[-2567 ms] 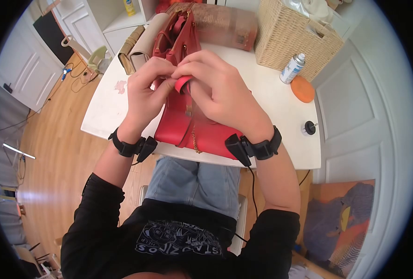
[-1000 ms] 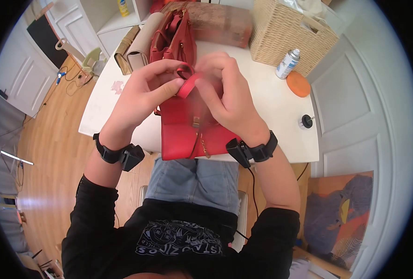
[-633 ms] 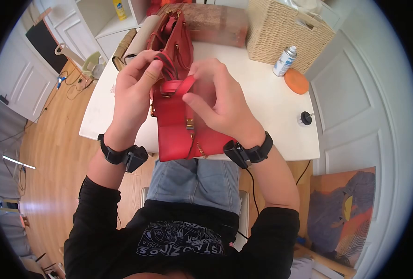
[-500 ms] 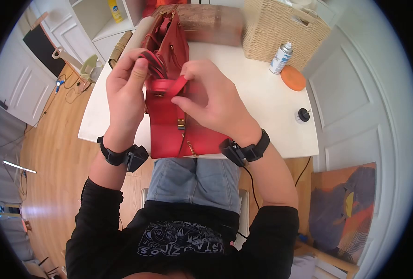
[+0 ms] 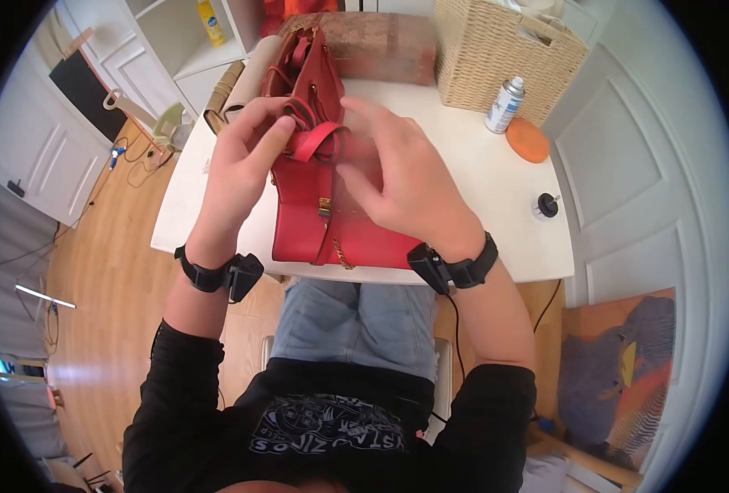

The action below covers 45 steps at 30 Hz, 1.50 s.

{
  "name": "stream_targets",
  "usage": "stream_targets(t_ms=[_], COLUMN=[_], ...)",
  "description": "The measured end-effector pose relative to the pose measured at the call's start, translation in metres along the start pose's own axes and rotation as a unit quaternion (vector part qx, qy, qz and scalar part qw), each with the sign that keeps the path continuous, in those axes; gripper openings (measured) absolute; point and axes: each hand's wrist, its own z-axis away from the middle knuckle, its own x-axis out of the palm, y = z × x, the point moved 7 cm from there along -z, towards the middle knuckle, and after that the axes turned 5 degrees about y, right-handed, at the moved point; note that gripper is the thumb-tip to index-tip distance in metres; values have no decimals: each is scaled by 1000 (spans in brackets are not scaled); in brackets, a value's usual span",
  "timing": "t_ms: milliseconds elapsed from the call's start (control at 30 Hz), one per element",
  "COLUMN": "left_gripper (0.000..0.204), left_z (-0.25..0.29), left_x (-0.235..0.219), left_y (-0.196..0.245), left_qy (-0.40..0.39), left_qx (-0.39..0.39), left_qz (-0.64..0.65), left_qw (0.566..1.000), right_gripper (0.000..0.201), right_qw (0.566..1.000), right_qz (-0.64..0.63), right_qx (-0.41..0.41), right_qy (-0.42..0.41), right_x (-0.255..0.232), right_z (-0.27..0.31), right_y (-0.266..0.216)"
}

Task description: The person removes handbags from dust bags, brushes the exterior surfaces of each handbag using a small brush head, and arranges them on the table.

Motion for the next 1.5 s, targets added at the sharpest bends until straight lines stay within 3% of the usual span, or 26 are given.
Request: stream_targets(t_ms=[100,167,233,433,667,700,833,967,1033,1167,1233,1267,1400,1467,1500], left_gripper=[25,26,33,45,40,39,40,38,32,27,23,23,22,26,26], left_z=[3,6,8,17,26,27,30,29,29,19,0,-7,-32,-38,-40], left_x=[-5,-6,-6,-7,-15,-13,-9,-7,-8,-14,-9,-6,8,20,25], left_y=[-10,-15,-16,-24,-43,-43,-34,-30,-16,10,31,50,74,83,91], left_qy=[13,12,8,2,30,26,38,44,82,77,9,8,-39,-117,-120], left_qx=[57,45,68,0,-5,22,73,66,125,50,56,140,137,137,136], left_qz=[-85,-101,-121,-52,-111,-86,-78,-97,-86,-27,-2,-47,-51,-61,-61], left_qw=[995,994,990,999,993,996,994,992,985,995,998,989,988,982,981], right_gripper=[57,51,49,41,34,34,29,25,24,24,24,24,32,43,43], right_qw=[999,997,997,999,1000,1000,999,998,997,998,998,999,997,998,998], right_qz=[16,56,59,44,16,16,15,-38,-54,-33,-26,-17,-40,-53,-53], right_qx=[-5,-46,-32,1,12,12,47,48,48,54,48,43,60,-36,-34], right_qy=[-31,-35,-44,-27,18,17,10,20,24,12,12,14,-13,15,18], right_x=[-4,-4,-3,-4,-10,-11,-11,-8,-6,-5,-3,-2,0,1,2], right_z=[-2,-2,-1,-4,-5,-4,-4,-4,-5,-6,-7,-8,-10,-16,-19], right_y=[-4,-5,1,11,18,21,28,26,27,29,28,27,17,-2,-6])
